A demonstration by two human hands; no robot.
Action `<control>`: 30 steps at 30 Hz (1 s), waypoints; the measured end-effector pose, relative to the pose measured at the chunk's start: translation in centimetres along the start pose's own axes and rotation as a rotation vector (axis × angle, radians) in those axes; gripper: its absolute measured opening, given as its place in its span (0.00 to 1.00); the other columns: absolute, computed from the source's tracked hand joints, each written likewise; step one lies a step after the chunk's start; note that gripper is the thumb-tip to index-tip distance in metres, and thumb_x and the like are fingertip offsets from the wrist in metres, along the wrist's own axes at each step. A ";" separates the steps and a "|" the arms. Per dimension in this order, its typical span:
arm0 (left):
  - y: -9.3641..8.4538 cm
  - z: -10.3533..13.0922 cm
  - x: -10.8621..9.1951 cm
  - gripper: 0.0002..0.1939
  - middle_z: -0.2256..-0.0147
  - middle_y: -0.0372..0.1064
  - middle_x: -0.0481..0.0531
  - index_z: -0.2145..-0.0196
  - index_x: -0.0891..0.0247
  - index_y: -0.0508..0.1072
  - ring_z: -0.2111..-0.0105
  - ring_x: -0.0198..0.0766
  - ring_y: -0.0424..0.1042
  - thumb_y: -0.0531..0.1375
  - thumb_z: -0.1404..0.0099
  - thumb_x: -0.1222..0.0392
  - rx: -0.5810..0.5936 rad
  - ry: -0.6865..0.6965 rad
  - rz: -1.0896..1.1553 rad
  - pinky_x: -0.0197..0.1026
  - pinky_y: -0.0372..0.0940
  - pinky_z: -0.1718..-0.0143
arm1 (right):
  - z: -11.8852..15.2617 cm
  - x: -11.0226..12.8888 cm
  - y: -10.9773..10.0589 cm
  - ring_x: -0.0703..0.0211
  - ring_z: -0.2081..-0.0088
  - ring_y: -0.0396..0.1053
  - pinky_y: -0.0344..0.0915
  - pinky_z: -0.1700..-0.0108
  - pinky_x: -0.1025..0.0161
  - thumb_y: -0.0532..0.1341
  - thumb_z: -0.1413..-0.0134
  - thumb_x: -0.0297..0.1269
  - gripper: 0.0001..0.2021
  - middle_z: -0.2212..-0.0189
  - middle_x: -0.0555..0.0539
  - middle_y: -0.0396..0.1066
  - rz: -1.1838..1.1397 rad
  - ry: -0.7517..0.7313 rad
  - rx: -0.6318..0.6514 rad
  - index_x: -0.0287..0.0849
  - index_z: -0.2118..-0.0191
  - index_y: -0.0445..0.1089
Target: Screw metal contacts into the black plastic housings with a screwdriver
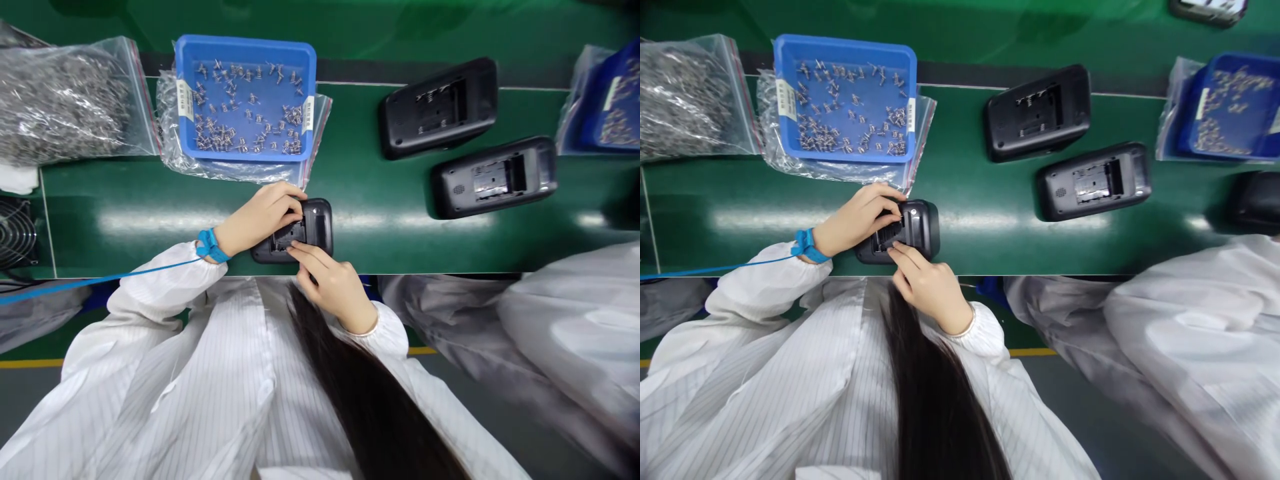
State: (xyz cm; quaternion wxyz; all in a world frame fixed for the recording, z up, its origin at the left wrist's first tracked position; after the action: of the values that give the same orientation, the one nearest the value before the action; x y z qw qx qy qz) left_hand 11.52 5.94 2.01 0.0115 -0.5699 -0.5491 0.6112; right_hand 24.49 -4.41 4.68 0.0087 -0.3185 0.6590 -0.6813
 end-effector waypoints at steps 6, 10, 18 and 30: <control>0.0 -0.1 0.2 0.05 0.51 0.68 0.58 0.62 0.62 0.68 0.48 0.41 0.67 0.53 0.28 0.61 0.008 -0.086 0.120 0.49 0.64 0.46 | 0.0 -0.1 0.4 0.67 0.52 0.73 0.69 0.68 0.72 0.49 0.35 0.32 0.19 0.44 0.49 0.69 -0.013 0.044 0.098 0.43 0.44 0.70; 0.1 -0.1 0.1 0.06 0.50 0.69 0.58 0.61 0.62 0.68 0.47 0.43 0.67 0.53 0.28 0.59 0.027 -0.061 0.026 0.54 0.60 0.42 | 0.0 -0.1 0.4 0.66 0.51 0.73 0.68 0.69 0.72 0.49 0.35 0.32 0.19 0.45 0.48 0.69 -0.013 0.041 0.101 0.43 0.44 0.70; 0.0 0.1 -0.2 0.06 0.44 0.65 0.63 0.57 0.64 0.68 0.42 0.44 0.65 0.54 0.28 0.60 0.005 -0.040 0.031 0.52 0.63 0.42 | -0.1 0.1 -0.2 0.70 0.54 0.74 0.65 0.73 0.72 0.49 0.35 0.31 0.18 0.47 0.52 0.71 0.001 -0.016 -0.022 0.40 0.48 0.72; 1.6 0.2 0.1 0.31 0.36 0.57 0.62 0.33 0.71 0.53 0.37 0.48 0.60 0.50 0.29 0.55 0.187 -0.118 -0.158 0.50 0.56 0.35 | -0.6 -0.9 -3.6 0.63 0.54 0.75 0.74 0.54 0.67 0.50 0.32 0.37 0.17 0.49 0.46 0.73 -0.148 0.023 0.087 0.41 0.49 0.73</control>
State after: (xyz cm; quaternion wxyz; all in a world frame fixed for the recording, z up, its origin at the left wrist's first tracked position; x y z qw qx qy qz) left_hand 12.30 5.24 0.79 0.0803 -0.4842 -0.5329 0.6893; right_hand 26.37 -3.02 7.58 -0.0356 -0.3579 0.6035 -0.7116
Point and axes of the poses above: each hand's wrist, its own z-axis away from the middle knuckle, its own y-axis out of the palm, x = y × z, the point moved 5 cm from there along -z, towards the middle knuckle
